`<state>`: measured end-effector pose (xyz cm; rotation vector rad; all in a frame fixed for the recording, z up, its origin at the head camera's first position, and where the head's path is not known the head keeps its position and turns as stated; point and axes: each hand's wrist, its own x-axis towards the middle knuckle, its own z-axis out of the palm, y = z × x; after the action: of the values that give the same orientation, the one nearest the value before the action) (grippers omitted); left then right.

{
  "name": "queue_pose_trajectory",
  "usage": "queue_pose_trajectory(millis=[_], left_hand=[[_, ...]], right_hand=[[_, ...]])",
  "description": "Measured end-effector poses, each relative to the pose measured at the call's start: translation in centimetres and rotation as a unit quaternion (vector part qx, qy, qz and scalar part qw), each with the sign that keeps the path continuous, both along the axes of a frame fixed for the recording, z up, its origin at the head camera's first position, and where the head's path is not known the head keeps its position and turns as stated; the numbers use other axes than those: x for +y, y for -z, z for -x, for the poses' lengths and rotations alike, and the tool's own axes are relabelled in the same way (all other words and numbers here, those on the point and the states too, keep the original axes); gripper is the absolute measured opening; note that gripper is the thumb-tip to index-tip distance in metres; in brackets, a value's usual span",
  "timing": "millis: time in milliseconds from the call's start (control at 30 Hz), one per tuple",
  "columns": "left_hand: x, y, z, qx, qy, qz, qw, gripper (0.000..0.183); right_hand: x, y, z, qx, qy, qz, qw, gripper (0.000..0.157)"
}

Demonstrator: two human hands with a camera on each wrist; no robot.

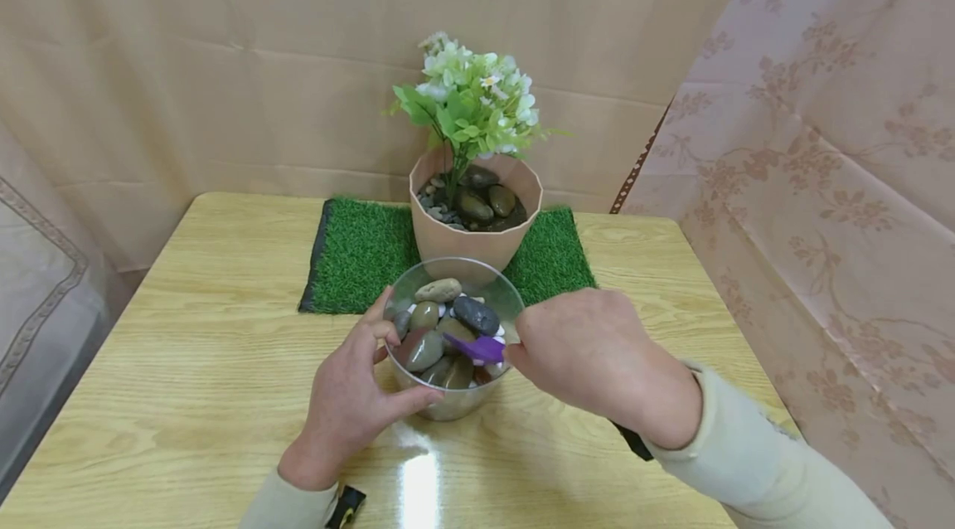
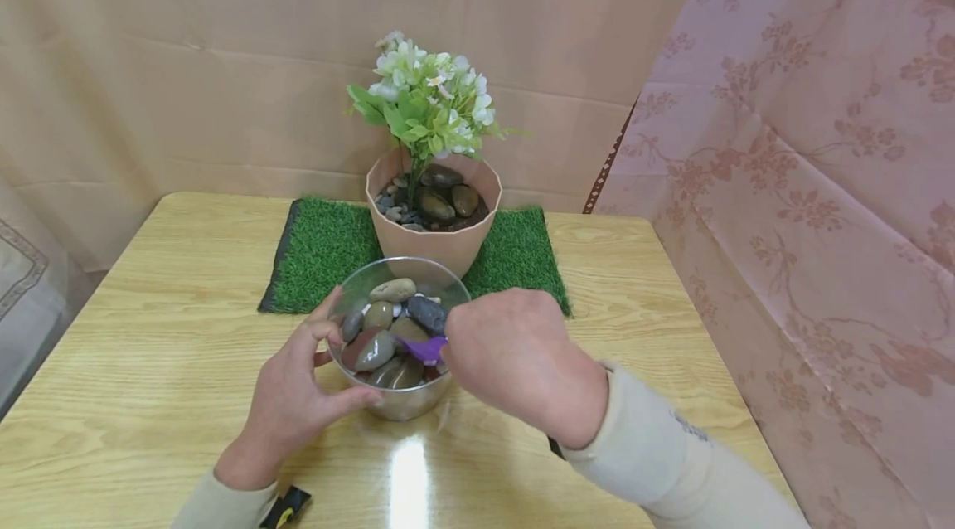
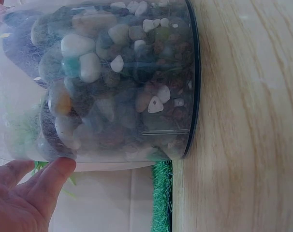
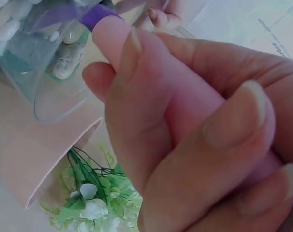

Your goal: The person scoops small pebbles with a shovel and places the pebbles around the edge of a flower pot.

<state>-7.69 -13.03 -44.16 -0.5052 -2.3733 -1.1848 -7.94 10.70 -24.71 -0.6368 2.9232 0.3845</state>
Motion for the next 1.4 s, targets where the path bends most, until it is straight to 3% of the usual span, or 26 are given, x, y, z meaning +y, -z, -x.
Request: queue_pose_trajectory(millis=[333, 433, 667, 1400], left_hand=[[0.0, 0.0, 0.0, 0.002, -0.002, 0.005, 1.0000, 0.073], [0.0, 0.0, 0.0, 0.003, -0.002, 0.006, 1.0000, 0.073], [0.0, -0.1, 0.1, 0.003, 0.004, 0.000, 1.0000, 0.072], [0.0, -0.2, -0.1, -0.007, 0.001, 0.002, 1.0000, 0.073]], right_hand=[[0.2, 0.8, 0.4, 0.022, 0.026, -0.005, 0.999, 0.047], [0.4, 1.1, 0.5, 0.036, 0.018, 0.000, 0.999, 0.048], [1.3, 2.3, 0.3, 0.121, -0.035, 0.037, 0.991, 0.055], [2.3, 3.9, 0.1, 0.171, -0.058, 0.109, 0.978, 0.052]])
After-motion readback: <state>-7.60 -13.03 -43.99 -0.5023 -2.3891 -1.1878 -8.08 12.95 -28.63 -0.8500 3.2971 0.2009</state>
